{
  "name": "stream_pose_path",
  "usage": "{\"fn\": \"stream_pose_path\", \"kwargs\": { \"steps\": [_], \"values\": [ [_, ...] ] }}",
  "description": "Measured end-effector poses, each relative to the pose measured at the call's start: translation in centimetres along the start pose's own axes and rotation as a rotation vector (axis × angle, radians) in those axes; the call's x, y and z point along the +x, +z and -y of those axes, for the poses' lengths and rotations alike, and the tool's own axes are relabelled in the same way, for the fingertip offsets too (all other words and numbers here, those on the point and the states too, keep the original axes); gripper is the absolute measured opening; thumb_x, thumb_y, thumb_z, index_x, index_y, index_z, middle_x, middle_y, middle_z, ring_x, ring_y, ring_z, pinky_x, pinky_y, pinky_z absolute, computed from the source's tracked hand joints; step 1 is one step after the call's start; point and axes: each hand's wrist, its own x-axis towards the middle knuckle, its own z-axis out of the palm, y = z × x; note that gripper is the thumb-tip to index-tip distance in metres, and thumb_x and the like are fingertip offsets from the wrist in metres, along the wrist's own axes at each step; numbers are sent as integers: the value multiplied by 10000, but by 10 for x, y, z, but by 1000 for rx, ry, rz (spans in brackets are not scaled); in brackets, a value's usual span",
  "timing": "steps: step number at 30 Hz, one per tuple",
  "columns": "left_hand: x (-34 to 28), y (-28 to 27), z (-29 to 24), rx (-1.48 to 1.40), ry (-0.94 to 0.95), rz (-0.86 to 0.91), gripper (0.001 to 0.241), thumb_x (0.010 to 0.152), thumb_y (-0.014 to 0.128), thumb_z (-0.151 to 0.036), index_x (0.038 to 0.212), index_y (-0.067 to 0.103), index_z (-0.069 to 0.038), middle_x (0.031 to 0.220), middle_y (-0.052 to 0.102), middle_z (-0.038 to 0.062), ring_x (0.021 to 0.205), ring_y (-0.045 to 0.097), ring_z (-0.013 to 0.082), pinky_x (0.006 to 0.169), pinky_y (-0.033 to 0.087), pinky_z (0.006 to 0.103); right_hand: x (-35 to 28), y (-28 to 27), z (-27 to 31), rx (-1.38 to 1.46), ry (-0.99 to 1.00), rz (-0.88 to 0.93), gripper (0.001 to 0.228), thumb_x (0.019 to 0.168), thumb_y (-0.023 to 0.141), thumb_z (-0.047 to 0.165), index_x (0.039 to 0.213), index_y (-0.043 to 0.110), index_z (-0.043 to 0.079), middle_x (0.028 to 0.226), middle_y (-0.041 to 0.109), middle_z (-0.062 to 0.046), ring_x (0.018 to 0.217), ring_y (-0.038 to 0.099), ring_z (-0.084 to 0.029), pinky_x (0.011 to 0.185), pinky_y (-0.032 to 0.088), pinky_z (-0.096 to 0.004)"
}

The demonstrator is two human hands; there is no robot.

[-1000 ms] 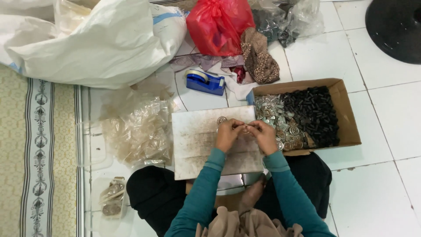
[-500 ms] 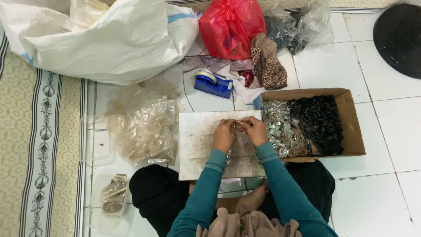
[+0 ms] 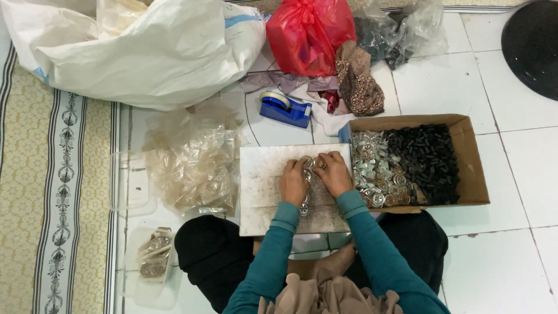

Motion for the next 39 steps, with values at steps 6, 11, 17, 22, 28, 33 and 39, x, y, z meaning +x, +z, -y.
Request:
{"fn": "stream_pose_path", "kwargs": {
  "steps": [6, 11, 17, 22, 28, 33, 39],
  "values": [
    [-1, 15, 22, 4, 17, -4, 397, 930, 550, -34, 1292, 667, -150, 1137, 619, 106, 1082, 664, 357, 841, 600, 458, -1, 5, -13, 183, 60, -61, 495, 866, 843, 245, 1301, 684, 70, 1184, 583, -137, 1098, 657, -380, 934, 582, -460],
    [-18, -12, -4, 43, 55, 10, 368, 942, 560, -11, 1279, 665, -116, 1142, 592, 109, 1069, 657, 332, 836, 595, 429, -17, 10, -24, 154, 48, -71, 555, 812, 874, 283, 1304, 680, 114, 1175, 594, -114, 1040, 674, -363, 891, 594, -456],
    [-38, 3, -2, 200, 182, -59, 300, 885, 631, -20, 1153, 701, -136, 1153, 550, 88, 993, 632, 311, 789, 560, 417, -34, 13, -9, 116, -24, -35, 476, 860, 822, 183, 1309, 675, 119, 1173, 598, -119, 1125, 647, -359, 952, 571, -444],
    [-40, 1, -3, 209, 196, -91, 275, 903, 625, -27, 1144, 702, -137, 1147, 548, 92, 955, 637, 317, 774, 537, 414, -35, 10, -5, 81, -44, -8, 476, 873, 802, 177, 1323, 657, 120, 1199, 600, -116, 1178, 616, -335, 1004, 543, -438],
    [-36, 1, -31, 158, 190, -14, 330, 886, 612, -30, 1188, 694, -135, 1192, 560, 121, 1041, 620, 368, 831, 541, 456, -47, -15, -33, 257, 30, -116, 398, 900, 793, 151, 1283, 696, 101, 1131, 608, -133, 1089, 656, -379, 938, 571, -483],
    [-23, 57, -59, 142, 322, 236, 345, 948, 562, -63, 1269, 654, -149, 1207, 611, 99, 1114, 645, 308, 881, 557, 400, -66, -46, -119, 185, 233, -319, 241, 953, 792, 190, 1192, 757, 183, 1024, 656, -77, 908, 670, -269, 766, 576, -416],
    [-12, 182, -67, 690, 663, 451, 195, 913, 586, -55, 948, 772, -101, 1051, 707, 140, 1014, 629, 299, 876, 477, 425, -70, -35, -182, -55, 358, 82, 307, 896, 751, 183, 1175, 756, 56, 1150, 711, -225, 1084, 689, -445, 959, 569, -567]
  ]
}}
